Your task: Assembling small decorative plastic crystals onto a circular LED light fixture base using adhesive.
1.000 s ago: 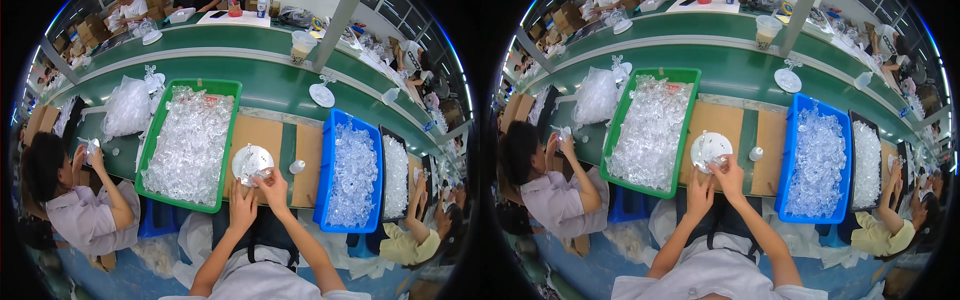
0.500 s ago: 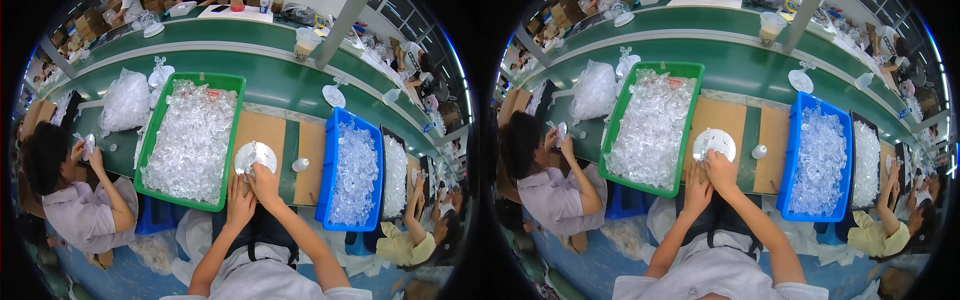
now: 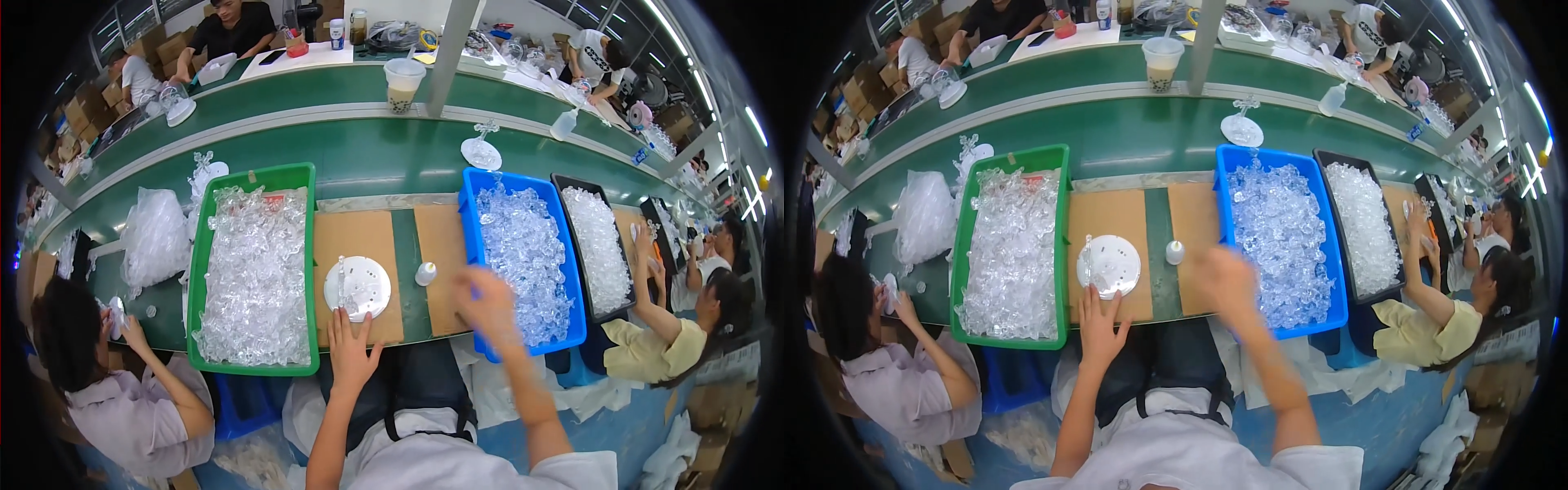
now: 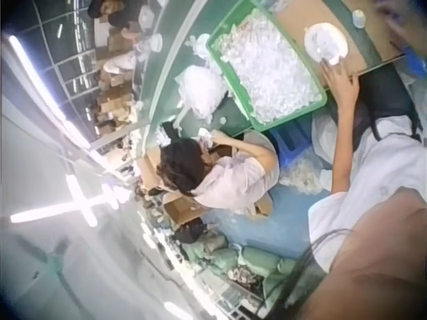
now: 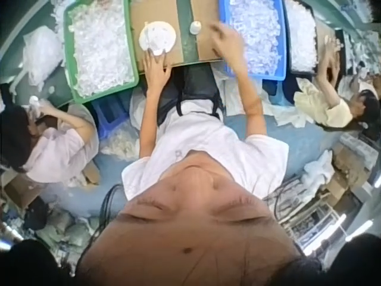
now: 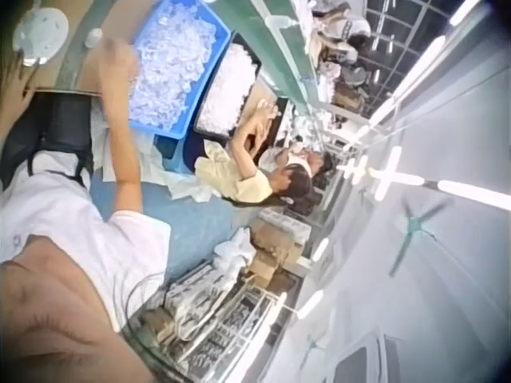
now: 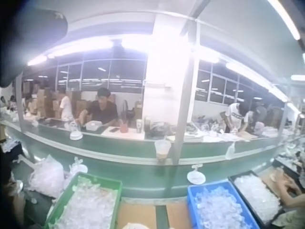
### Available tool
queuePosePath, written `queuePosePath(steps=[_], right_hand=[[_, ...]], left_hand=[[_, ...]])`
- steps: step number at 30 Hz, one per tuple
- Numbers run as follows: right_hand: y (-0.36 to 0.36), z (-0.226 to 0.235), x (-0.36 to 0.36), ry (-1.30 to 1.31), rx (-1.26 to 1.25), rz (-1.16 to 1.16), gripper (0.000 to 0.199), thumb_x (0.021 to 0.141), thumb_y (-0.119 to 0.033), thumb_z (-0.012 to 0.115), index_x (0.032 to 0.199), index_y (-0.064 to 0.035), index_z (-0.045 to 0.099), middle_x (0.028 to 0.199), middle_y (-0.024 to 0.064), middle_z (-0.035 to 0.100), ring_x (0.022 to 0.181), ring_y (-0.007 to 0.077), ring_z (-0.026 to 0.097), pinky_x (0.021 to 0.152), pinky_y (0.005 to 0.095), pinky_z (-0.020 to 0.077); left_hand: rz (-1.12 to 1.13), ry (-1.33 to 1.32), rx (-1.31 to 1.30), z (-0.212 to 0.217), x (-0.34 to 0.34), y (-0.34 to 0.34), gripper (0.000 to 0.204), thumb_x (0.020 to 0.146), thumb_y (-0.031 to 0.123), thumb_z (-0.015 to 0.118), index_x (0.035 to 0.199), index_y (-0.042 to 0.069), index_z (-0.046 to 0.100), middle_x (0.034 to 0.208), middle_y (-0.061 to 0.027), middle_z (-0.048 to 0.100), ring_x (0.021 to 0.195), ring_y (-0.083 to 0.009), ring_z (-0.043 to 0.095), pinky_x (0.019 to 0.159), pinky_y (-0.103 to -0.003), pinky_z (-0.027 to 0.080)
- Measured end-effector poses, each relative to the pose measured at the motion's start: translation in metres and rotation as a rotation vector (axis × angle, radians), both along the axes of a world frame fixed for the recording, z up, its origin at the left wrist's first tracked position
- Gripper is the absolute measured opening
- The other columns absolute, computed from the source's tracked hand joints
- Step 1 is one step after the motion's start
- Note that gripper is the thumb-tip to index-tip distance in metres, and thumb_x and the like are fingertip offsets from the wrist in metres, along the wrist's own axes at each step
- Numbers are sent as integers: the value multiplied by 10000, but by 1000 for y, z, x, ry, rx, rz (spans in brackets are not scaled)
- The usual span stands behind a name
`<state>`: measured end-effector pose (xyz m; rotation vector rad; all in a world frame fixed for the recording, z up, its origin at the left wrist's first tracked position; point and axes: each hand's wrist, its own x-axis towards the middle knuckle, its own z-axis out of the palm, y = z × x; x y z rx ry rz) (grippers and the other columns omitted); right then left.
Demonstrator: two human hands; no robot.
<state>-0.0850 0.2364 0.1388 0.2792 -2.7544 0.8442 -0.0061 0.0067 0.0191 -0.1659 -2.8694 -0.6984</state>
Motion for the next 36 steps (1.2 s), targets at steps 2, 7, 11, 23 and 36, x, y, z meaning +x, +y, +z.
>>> queuePosePath(steps=[2,7,11,23,36], right_hand=[[61,11,-34,69,226,-79,257,709,-164,700,960,-118,664,953,96,631,896,276,596,763,373,488],[101,-3,-58,-125,612,108,335,681,-203,732,995,-124,645,995,100,587,979,275,538,796,387,465],[137,-1,-70,-23,396,-54,273,775,-227,671,1001,-87,611,947,106,601,892,273,587,735,366,487],[25,-3,-1,-520,-1029,-57,457,952,-437,386,1140,-48,533,887,64,636,711,93,591,520,204,433],[-80,-79,-13,-281,-30,285,316,718,-153,691,981,-64,542,848,123,618,803,305,611,640,371,490]], left_hand=[[5,1,5,0,0,1,536,835,349,589,1308,122,481,1397,-328,255,1312,-465,220,1062,-542,190],[-7,9,10,0,-2,2,550,826,342,600,1316,128,472,1393,-326,259,1306,-465,233,1054,-553,201],[-9,-24,18,1,-3,3,525,846,335,578,1318,131,473,1409,-313,241,1315,-461,217,1056,-554,190],[1,-17,50,-1,-2,1,520,841,314,588,1319,142,475,1407,-312,245,1315,-461,220,1045,-558,206],[-1,-13,10,-6,-2,0,537,851,364,567,1332,151,463,1394,-314,258,1317,-443,229,1044,-566,212]])
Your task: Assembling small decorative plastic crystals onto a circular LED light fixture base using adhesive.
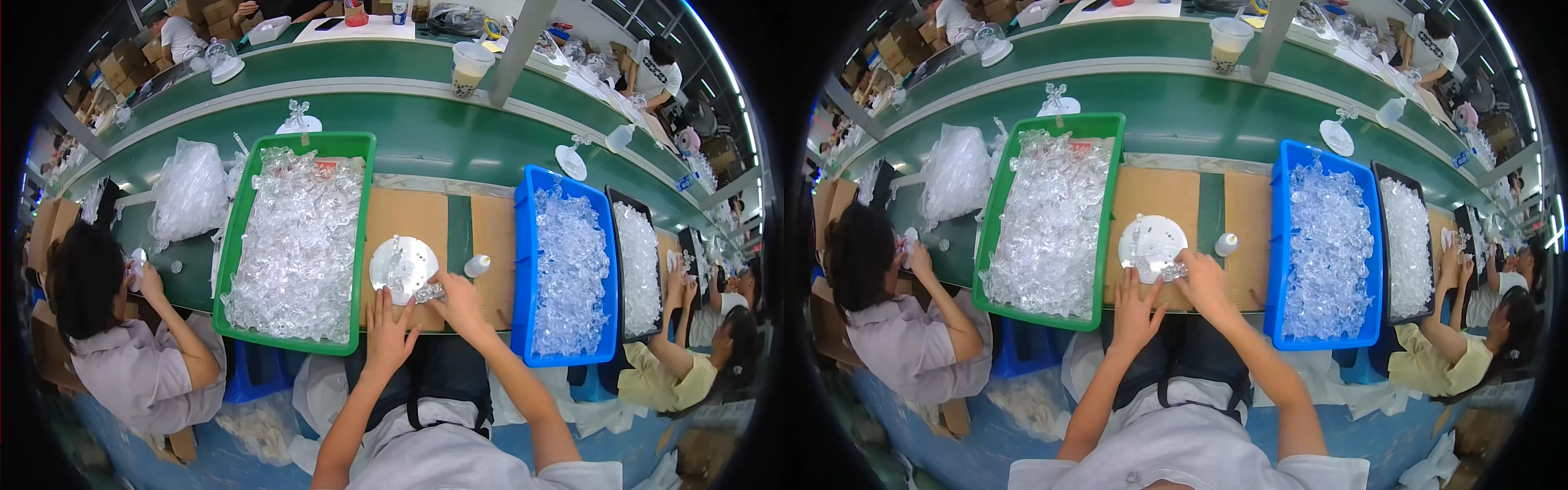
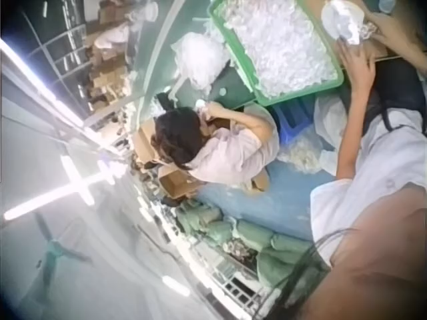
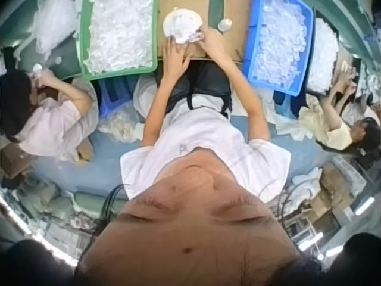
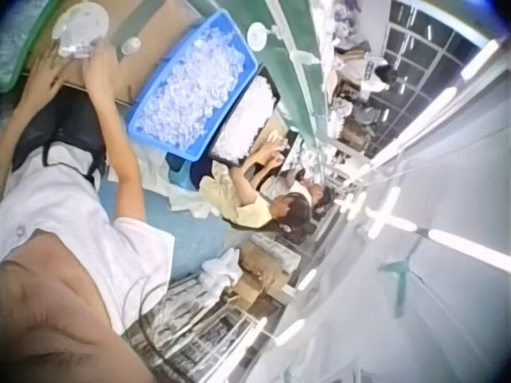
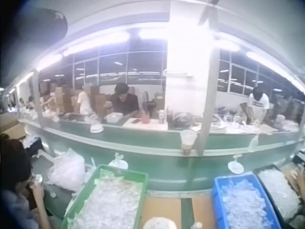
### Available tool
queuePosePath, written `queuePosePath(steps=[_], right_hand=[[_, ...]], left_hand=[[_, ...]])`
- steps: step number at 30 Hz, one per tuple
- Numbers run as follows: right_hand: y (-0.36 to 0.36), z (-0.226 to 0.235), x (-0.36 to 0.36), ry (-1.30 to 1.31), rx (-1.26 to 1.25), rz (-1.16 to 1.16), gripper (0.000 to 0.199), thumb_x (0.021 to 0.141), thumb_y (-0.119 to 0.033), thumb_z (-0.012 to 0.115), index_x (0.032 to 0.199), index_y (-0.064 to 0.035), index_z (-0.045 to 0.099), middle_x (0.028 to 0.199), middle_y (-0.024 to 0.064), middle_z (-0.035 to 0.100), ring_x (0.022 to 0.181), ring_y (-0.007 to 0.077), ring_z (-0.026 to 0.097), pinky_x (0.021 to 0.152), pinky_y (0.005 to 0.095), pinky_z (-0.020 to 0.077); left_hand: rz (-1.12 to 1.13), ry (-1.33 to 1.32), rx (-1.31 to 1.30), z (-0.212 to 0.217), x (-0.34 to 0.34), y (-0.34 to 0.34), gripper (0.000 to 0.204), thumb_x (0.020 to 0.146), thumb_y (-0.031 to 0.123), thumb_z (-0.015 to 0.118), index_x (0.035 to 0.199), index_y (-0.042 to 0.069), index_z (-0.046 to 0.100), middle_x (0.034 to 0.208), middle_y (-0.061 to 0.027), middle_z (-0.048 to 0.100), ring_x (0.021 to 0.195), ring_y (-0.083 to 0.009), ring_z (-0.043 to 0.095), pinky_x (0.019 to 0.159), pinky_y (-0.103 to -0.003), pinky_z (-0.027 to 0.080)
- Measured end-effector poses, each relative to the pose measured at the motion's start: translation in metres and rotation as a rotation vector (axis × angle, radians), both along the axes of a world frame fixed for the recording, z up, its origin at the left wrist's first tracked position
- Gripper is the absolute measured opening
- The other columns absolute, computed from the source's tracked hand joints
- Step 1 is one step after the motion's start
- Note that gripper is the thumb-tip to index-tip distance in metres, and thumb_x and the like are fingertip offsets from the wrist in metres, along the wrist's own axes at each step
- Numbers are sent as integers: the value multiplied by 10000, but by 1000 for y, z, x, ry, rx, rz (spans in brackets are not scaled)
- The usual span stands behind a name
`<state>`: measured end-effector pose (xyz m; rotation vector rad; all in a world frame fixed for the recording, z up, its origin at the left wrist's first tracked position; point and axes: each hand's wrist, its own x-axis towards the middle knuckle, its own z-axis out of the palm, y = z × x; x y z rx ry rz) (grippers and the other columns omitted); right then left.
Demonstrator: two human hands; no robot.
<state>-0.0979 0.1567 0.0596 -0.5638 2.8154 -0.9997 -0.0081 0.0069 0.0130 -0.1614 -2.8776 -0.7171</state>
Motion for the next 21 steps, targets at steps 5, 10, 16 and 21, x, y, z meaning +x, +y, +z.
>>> queuePosePath(steps=[5,10,16,21], right_hand=[[-18,10,-6,278,91,35,218,715,-47,612,925,-95,585,869,112,596,822,289,596,664,393,493],[-13,5,-24,188,2,187,132,730,-31,572,842,-94,605,823,85,595,806,289,595,678,390,489],[-25,10,-19,217,113,128,37,743,-69,559,735,-89,589,761,81,588,752,289,606,605,391,473],[-23,8,-36,157,236,184,39,743,-102,558,758,-99,594,759,89,587,717,292,611,565,395,471]], left_hand=[[-3,-7,10,-1,1,-2,527,856,354,564,1330,146,464,1400,-313,250,1320,-441,223,1045,-567,210],[9,2,20,1,0,1,481,853,317,575,1272,93,499,1397,-309,261,1316,-436,240,1039,-567,227],[48,49,-13,-2,-2,-2,428,853,247,576,1218,34,507,1329,-317,363,1266,-429,342,1013,-532,304],[67,85,-42,3,-18,0,419,856,199,569,1260,114,503,1197,-312,492,1136,-429,478,983,-488,359]])
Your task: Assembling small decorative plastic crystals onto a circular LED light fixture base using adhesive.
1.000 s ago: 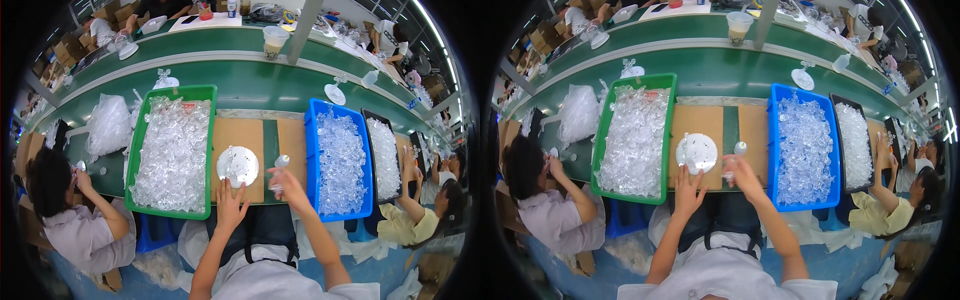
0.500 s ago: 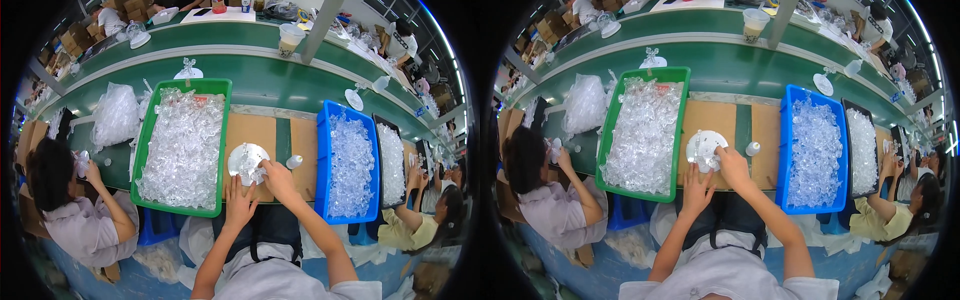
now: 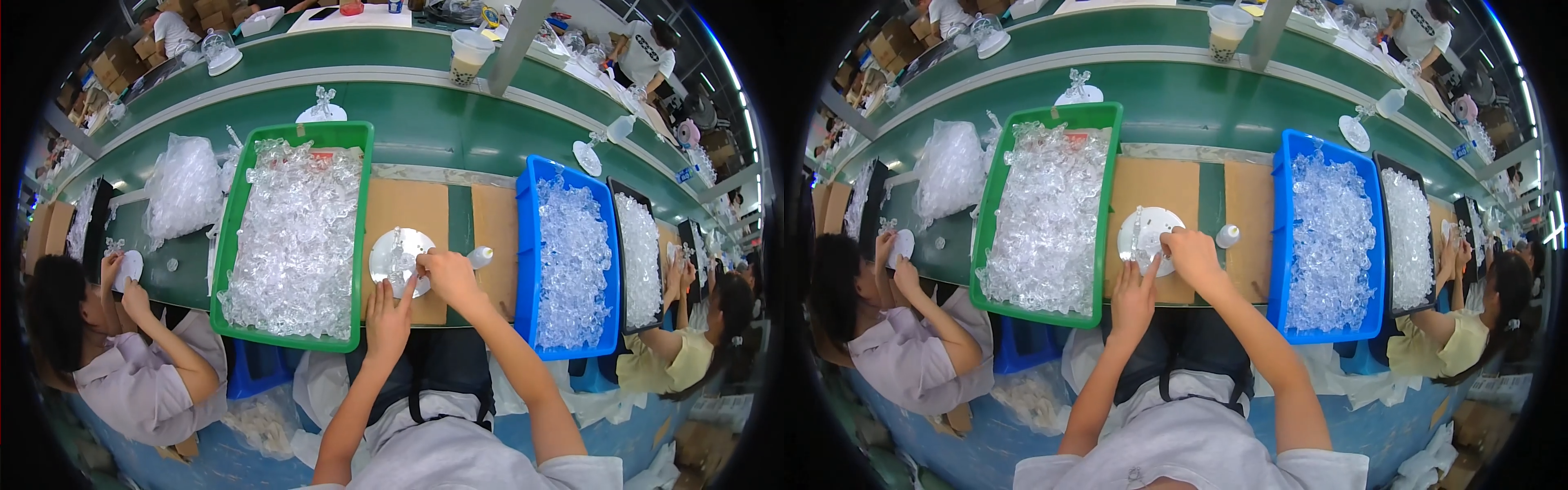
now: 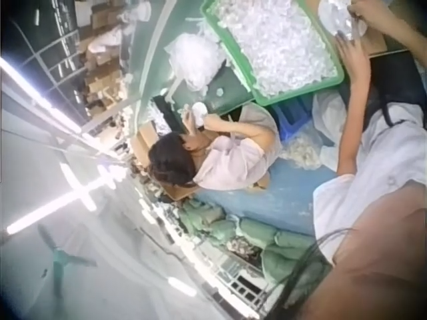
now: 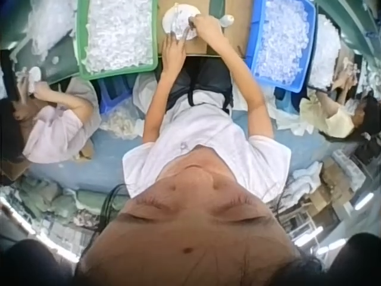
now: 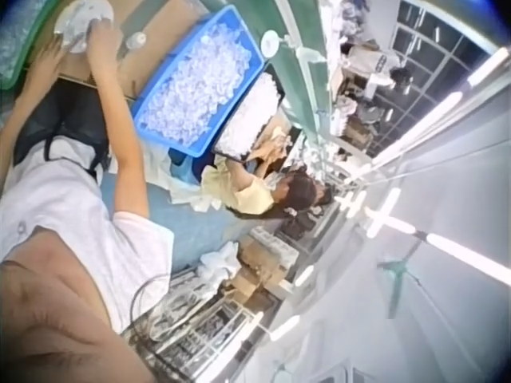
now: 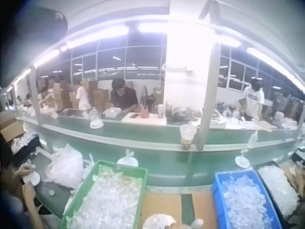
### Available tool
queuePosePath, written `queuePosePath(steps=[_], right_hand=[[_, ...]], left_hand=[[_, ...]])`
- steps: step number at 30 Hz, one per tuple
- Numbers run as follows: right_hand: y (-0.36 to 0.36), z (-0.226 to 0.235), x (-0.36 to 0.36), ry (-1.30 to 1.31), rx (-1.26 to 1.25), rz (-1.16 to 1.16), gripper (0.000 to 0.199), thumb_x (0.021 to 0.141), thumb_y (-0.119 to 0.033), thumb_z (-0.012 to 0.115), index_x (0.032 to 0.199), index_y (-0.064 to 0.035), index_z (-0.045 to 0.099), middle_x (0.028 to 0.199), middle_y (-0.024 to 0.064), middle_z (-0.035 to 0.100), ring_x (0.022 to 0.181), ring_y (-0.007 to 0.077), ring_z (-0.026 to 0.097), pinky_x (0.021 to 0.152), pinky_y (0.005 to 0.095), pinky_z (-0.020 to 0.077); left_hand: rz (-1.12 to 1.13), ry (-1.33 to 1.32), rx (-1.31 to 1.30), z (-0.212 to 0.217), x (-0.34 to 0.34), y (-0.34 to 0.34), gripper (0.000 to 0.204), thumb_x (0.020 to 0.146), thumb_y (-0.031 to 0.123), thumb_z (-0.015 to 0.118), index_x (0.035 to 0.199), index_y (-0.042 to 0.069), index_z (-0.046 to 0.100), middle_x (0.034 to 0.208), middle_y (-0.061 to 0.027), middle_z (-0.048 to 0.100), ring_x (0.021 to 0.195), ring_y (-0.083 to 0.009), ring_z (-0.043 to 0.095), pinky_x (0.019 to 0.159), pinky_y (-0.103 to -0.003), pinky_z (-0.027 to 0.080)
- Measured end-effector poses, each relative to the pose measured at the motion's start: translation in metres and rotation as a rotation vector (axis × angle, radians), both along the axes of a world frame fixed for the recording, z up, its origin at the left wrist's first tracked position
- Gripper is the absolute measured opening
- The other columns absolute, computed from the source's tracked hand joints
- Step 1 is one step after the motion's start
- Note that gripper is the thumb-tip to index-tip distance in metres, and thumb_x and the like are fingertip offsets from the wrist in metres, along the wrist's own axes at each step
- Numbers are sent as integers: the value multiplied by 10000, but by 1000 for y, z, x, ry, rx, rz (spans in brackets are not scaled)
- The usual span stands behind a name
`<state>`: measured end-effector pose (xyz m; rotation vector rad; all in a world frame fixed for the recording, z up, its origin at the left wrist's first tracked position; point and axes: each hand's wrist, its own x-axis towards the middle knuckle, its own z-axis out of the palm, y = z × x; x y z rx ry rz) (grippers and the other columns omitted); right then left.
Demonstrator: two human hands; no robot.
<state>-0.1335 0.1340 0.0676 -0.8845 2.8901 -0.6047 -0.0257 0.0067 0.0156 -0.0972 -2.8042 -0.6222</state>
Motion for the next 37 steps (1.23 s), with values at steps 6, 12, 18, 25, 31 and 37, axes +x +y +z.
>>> queuePosePath(steps=[6,12,18,25,31,37], right_hand=[[5,2,16,131,-122,-28,147,722,-46,615,864,-87,611,821,86,610,778,291,608,639,378,487],[37,0,59,187,-673,-488,374,761,-62,679,1096,-33,515,1071,123,546,1027,261,534,829,332,445],[58,-54,26,25,-911,-675,514,761,-118,719,1176,-1,440,1057,156,555,1013,265,555,879,346,428],[70,-18,78,32,-572,-438,375,707,-138,734,1041,-60,581,932,120,610,903,252,608,773,358,477],[68,-12,92,-14,-283,-315,383,659,-173,711,1030,-153,618,857,78,560,828,277,572,677,385,476],[62,-1,88,-100,-174,-297,407,651,-170,715,1045,-154,612,930,62,562,906,241,562,700,382,478]], left_hand=[[114,114,-199,-13,-12,13,412,823,197,602,1232,193,553,1013,-281,595,991,-394,581,936,-449,406],[132,38,-393,-8,-13,6,370,817,266,614,1179,191,591,966,-258,622,928,-360,611,938,-463,403],[133,26,-290,7,-21,20,325,839,241,581,1141,124,607,892,-264,641,935,-357,624,995,-502,338],[170,85,-328,2,-19,12,307,848,264,586,1112,110,609,864,-245,648,900,-343,637,1017,-535,303],[173,35,-298,9,-20,15,287,865,233,572,1128,123,605,923,-250,640,917,-339,630,1028,-535,281],[168,3,-293,9,-19,14,296,866,223,573,1139,114,599,935,-245,641,935,-335,627,1029,-539,278]])
